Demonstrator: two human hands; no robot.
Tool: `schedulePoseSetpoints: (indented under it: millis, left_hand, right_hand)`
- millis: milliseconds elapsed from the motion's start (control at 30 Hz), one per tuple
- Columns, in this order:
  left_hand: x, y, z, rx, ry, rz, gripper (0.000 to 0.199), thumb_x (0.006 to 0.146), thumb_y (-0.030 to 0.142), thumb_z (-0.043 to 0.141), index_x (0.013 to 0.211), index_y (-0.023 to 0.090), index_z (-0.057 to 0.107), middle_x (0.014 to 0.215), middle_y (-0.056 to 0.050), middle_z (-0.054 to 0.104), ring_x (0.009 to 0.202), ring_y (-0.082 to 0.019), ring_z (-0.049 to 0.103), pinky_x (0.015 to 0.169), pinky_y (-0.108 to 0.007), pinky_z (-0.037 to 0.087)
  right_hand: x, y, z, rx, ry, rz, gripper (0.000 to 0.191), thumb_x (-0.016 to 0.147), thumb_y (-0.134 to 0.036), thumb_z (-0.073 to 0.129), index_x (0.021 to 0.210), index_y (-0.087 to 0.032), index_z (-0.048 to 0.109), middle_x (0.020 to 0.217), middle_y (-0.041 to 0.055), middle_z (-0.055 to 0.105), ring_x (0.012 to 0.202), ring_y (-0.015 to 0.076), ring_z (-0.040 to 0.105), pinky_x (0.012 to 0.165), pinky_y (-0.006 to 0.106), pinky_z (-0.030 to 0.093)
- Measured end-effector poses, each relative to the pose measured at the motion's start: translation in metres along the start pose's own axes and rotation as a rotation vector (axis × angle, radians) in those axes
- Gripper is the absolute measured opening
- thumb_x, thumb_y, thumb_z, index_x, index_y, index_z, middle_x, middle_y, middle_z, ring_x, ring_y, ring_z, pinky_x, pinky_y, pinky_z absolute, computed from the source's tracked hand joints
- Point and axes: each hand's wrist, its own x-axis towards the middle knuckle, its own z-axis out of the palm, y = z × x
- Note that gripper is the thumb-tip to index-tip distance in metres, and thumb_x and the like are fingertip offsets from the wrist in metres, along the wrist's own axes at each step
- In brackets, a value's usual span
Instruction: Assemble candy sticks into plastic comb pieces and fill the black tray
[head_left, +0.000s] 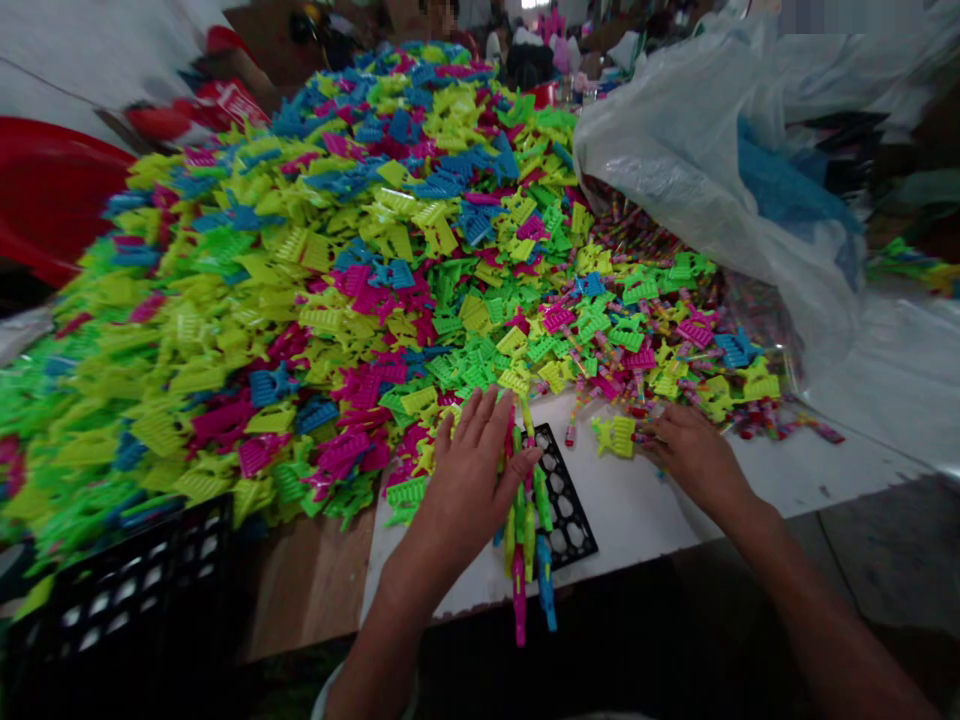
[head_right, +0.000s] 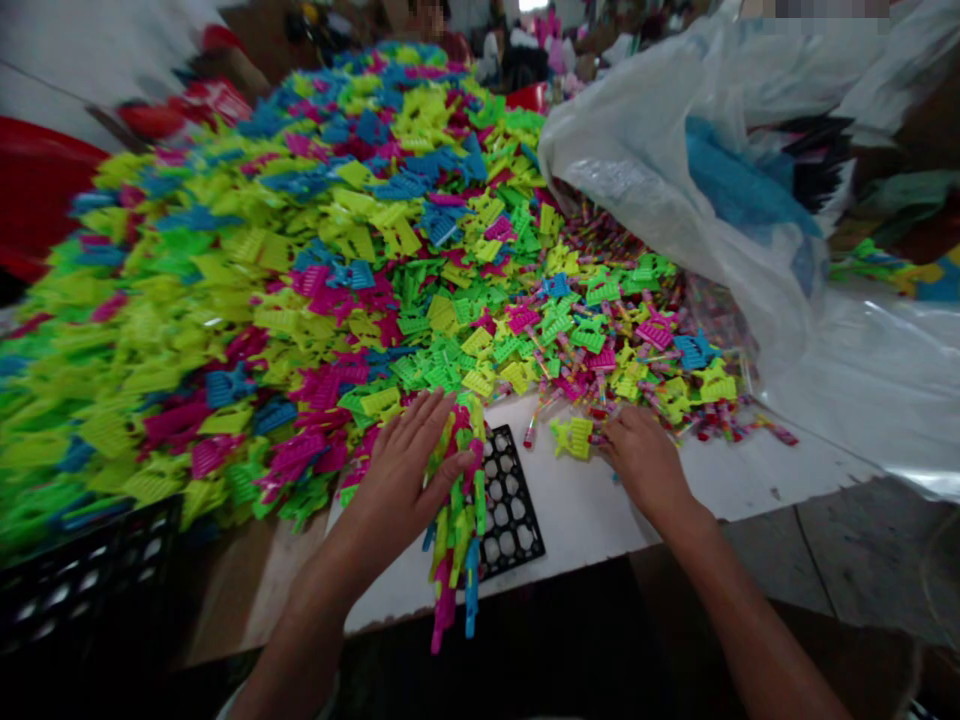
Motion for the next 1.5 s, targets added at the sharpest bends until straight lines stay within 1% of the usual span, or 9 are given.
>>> schedulePoseSetpoints:
  millis: [167,333,467,733,900,1000,1167,1300,1500]
  left_hand:
    - [0.042,0.010,-0.003,0.057,0.027,0.042,0.056,0.094,0.052,0.032,0.134,0.015,0.045,0.146,-0.015,0.043,0.138,-0.028,0.033,0.111,-0.049,0.027]
    - [0.060,0.015,0.012,0.162,-0.076,0.050,0.042,0.097,0.037,0.029,0.104,0.015,0.063,0.102,-0.010,0.070,0.098,-0.024,0.064,0.089,-0.041,0.041]
    - [0.058,0.012,0.015,0.189,-0.066,0.063,0.042,0.098,0.033,0.025,0.101,0.015,0.063,0.098,-0.009,0.071,0.095,-0.023,0.063,0.085,-0.039,0.040]
    - [0.057,0.009,0.016,0.084,-0.013,0.052,0.041,0.099,0.033,0.026,0.120,0.016,0.056,0.109,-0.008,0.070,0.100,-0.022,0.063,0.088,-0.039,0.039]
    - [0.056,0.009,0.019,0.114,0.024,0.091,0.047,0.096,0.047,0.030,0.126,0.017,0.052,0.118,-0.009,0.066,0.106,-0.024,0.060,0.092,-0.040,0.037]
    - [0.058,0.009,0.019,0.205,0.007,0.133,0.043,0.095,0.046,0.034,0.113,0.017,0.061,0.108,-0.010,0.068,0.101,-0.025,0.060,0.087,-0.041,0.037]
    - [0.055,0.007,0.012,0.297,-0.093,0.165,0.043,0.096,0.034,0.029,0.086,0.016,0.067,0.086,-0.008,0.067,0.087,-0.025,0.062,0.077,-0.042,0.038]
    - [0.047,0.003,0.006,0.318,-0.152,0.160,0.043,0.096,0.033,0.029,0.085,0.016,0.066,0.086,-0.008,0.067,0.085,-0.025,0.062,0.077,-0.042,0.039]
    - [0.042,0.002,0.008,0.264,-0.081,0.086,0.042,0.097,0.039,0.029,0.102,0.016,0.064,0.100,-0.009,0.069,0.097,-0.027,0.062,0.086,-0.045,0.040]
  right_hand:
    - [-0.002,-0.025,-0.009,0.331,0.007,0.138,0.011,0.086,-0.030,0.050,0.087,-0.020,0.055,0.086,0.0072,0.061,0.078,0.0219,0.060,0.065,0.031,0.047]
    - [0.004,-0.066,0.011,0.905,-0.150,0.337,0.017,0.087,-0.035,0.047,0.091,-0.019,0.052,0.068,0.0006,0.064,0.060,0.0175,0.062,0.059,0.028,0.048]
    - [0.024,-0.098,0.035,1.149,-0.114,0.247,0.019,0.087,-0.037,0.050,0.085,-0.019,0.057,0.072,0.0016,0.066,0.068,0.0175,0.063,0.068,0.028,0.050]
    - [0.045,-0.113,0.051,0.959,-0.114,0.169,0.014,0.088,-0.029,0.049,0.082,-0.020,0.058,0.069,0.0022,0.064,0.065,0.0189,0.061,0.063,0.028,0.048]
    - [0.041,-0.128,0.057,0.675,-0.115,0.018,0.039,0.081,-0.009,0.045,0.118,-0.019,0.052,0.109,0.0105,0.063,0.095,0.0241,0.060,0.080,0.034,0.049]
    - [0.041,-0.131,0.054,0.652,-0.146,0.013,0.039,0.084,-0.008,0.043,0.120,-0.018,0.053,0.106,0.0103,0.064,0.091,0.0236,0.061,0.076,0.033,0.050]
    - [0.030,-0.081,0.021,0.751,0.111,0.091,0.022,0.091,-0.022,0.045,0.108,-0.021,0.059,0.100,0.0056,0.063,0.074,0.0163,0.061,0.072,0.029,0.051]
    - [0.024,-0.004,-0.010,0.395,0.389,0.241,0.020,0.092,-0.028,0.045,0.097,-0.020,0.063,0.093,0.0079,0.063,0.089,0.0231,0.059,0.082,0.038,0.049]
    - [0.049,0.063,-0.025,-0.161,0.365,0.398,0.028,0.088,-0.017,0.042,0.106,-0.014,0.064,0.104,0.0146,0.055,0.086,0.0252,0.054,0.072,0.037,0.046]
